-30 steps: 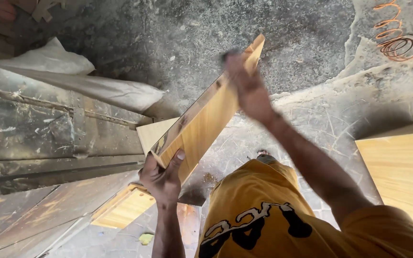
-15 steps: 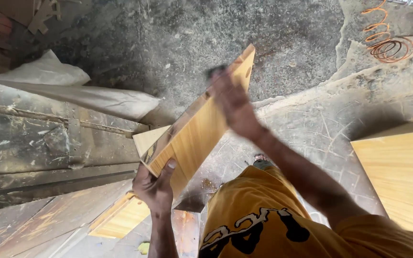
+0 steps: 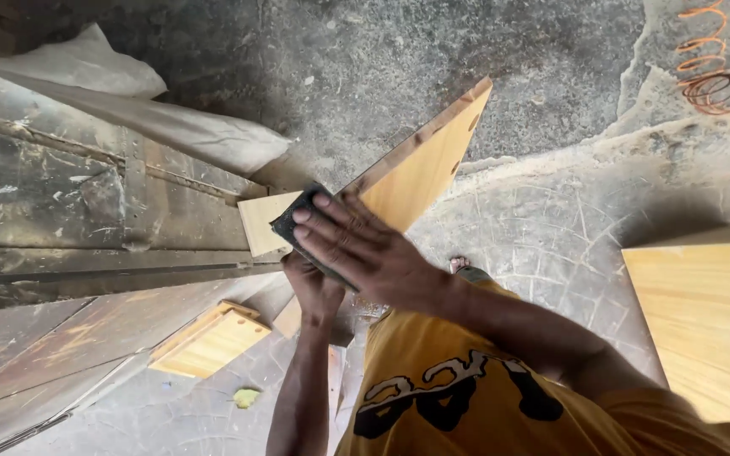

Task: Sanding the surfaces and edges of multiple wooden boards using a manual sanding block to prepare them for finishing.

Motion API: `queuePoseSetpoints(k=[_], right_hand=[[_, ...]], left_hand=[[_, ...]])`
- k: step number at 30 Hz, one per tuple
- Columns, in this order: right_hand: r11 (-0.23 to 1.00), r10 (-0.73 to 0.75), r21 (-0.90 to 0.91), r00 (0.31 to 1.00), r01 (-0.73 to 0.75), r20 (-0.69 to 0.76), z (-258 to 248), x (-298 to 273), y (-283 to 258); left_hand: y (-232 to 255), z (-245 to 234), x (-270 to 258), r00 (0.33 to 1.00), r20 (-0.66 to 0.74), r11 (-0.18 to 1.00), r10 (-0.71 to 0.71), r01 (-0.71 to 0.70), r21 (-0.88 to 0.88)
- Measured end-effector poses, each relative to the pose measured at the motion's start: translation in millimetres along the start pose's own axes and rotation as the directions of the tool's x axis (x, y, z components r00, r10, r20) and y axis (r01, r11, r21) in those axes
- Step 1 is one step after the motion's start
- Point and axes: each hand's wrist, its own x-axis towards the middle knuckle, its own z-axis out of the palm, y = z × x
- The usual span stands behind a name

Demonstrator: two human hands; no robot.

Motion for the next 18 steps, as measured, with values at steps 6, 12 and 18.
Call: queuePoseSetpoints(k=[6, 12, 18], right_hand=[[0.850, 0.244, -0.461, 0.966, -0.254, -0.083, -102, -83, 200], [0.991, 0.052, -0.133, 0.987, -0.031, 0.155, -80, -35, 115], [0.997, 0.080, -0.031, 0.961, -0.075, 0.266, -67, -21, 49]], left_hand=[[33, -35, -5, 1.000, 0.008, 0.992, -0.006, 0.007, -0.123], [65, -25, 25, 0.927, 0.125, 0.935, 0.355, -0.353, -0.036], [68, -15, 27, 0.830, 0.175, 0.826, 0.530, -0.552, 0.114]])
